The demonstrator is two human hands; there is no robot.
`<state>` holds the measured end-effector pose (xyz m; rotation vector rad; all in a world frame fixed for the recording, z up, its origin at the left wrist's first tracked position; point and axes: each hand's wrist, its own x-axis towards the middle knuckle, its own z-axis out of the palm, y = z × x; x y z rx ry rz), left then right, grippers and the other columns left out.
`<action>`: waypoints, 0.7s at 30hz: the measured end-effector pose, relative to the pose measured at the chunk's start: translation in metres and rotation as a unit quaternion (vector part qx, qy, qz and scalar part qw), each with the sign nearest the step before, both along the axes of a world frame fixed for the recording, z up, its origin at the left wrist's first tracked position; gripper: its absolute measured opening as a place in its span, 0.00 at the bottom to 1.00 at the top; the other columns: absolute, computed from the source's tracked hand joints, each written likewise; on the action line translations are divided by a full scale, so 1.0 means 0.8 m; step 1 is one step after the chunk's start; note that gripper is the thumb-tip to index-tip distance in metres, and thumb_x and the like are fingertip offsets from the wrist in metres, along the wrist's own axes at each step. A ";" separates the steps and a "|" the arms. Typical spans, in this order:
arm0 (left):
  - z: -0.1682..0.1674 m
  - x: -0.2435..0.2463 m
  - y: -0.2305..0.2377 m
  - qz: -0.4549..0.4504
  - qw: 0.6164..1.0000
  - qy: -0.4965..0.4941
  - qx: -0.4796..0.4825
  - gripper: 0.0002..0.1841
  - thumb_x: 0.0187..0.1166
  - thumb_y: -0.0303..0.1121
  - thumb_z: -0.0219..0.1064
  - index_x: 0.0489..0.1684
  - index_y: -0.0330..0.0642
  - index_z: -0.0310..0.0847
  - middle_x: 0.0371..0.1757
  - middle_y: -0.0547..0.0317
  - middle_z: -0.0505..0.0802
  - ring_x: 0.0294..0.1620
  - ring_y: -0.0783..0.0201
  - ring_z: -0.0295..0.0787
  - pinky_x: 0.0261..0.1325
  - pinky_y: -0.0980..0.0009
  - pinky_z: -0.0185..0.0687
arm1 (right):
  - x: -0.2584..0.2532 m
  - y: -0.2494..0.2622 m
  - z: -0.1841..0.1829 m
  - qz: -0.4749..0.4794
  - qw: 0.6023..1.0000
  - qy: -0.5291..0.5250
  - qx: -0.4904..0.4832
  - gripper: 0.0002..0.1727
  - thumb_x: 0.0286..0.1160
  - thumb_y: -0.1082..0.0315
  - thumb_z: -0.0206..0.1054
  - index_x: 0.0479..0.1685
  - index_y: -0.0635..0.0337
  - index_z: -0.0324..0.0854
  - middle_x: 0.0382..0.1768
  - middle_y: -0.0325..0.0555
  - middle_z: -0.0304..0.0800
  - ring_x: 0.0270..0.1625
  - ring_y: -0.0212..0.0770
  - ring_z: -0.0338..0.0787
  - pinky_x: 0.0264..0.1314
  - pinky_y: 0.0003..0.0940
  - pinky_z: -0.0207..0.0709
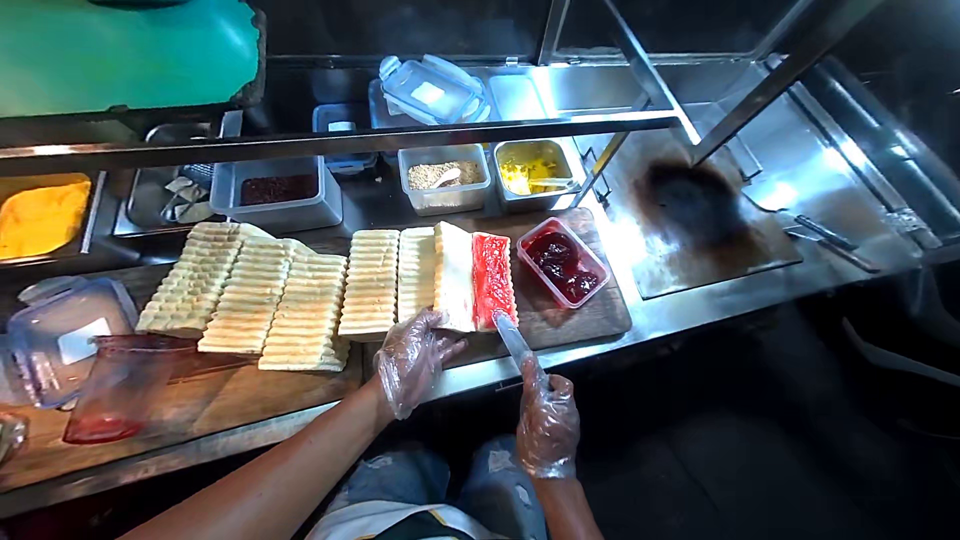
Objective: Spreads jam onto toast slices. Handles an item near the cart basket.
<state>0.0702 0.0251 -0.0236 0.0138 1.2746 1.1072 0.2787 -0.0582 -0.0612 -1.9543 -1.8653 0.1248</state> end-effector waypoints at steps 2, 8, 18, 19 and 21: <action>0.003 0.000 0.004 0.005 1.000 -0.004 -0.008 0.18 0.91 0.37 0.53 0.70 0.36 0.73 0.62 0.38 0.88 0.58 0.44 0.91 0.58 0.46 0.90 | 0.012 -0.014 0.000 -0.008 0.999 -0.004 -0.036 0.20 0.75 0.68 0.68 0.65 0.44 0.92 0.46 0.63 0.91 0.39 0.56 0.94 0.35 0.48 0.90; 0.001 -0.004 0.002 -0.004 1.000 -0.020 0.011 0.18 0.91 0.37 0.51 0.70 0.36 0.73 0.61 0.38 0.89 0.58 0.43 0.92 0.60 0.45 0.89 | -0.044 0.041 0.053 -0.056 0.900 0.428 -0.068 0.18 0.83 0.63 0.62 0.58 0.68 0.88 0.35 0.46 0.93 0.34 0.33 0.91 0.41 0.32 0.89; 0.005 -0.006 0.000 0.018 0.997 -0.062 0.032 0.15 0.91 0.38 0.49 0.57 0.39 0.79 0.45 0.47 0.92 0.44 0.56 0.92 0.48 0.58 0.90 | -0.072 0.038 0.104 -0.179 0.556 0.698 -0.414 0.09 0.91 0.68 0.52 0.52 0.62 0.76 0.16 0.40 0.75 0.11 0.29 0.72 0.09 0.21 0.66; 0.005 -0.005 0.000 0.019 0.997 -0.068 0.033 0.16 0.91 0.37 0.49 0.62 0.39 0.77 0.50 0.46 0.92 0.49 0.54 0.92 0.54 0.55 0.90 | -0.072 0.046 0.100 -0.152 0.663 0.642 -0.354 0.10 0.88 0.69 0.56 0.55 0.65 0.80 0.19 0.42 0.80 0.15 0.30 0.76 0.15 0.23 0.71; 0.002 -0.002 -0.002 0.018 0.997 -0.073 0.034 0.18 0.93 0.37 0.49 0.71 0.36 0.73 0.60 0.41 0.89 0.59 0.47 0.91 0.63 0.48 0.88 | -0.085 0.076 0.075 -0.097 0.853 0.451 -0.243 0.17 0.85 0.68 0.65 0.67 0.63 0.85 0.33 0.48 0.93 0.33 0.38 0.89 0.41 0.36 0.85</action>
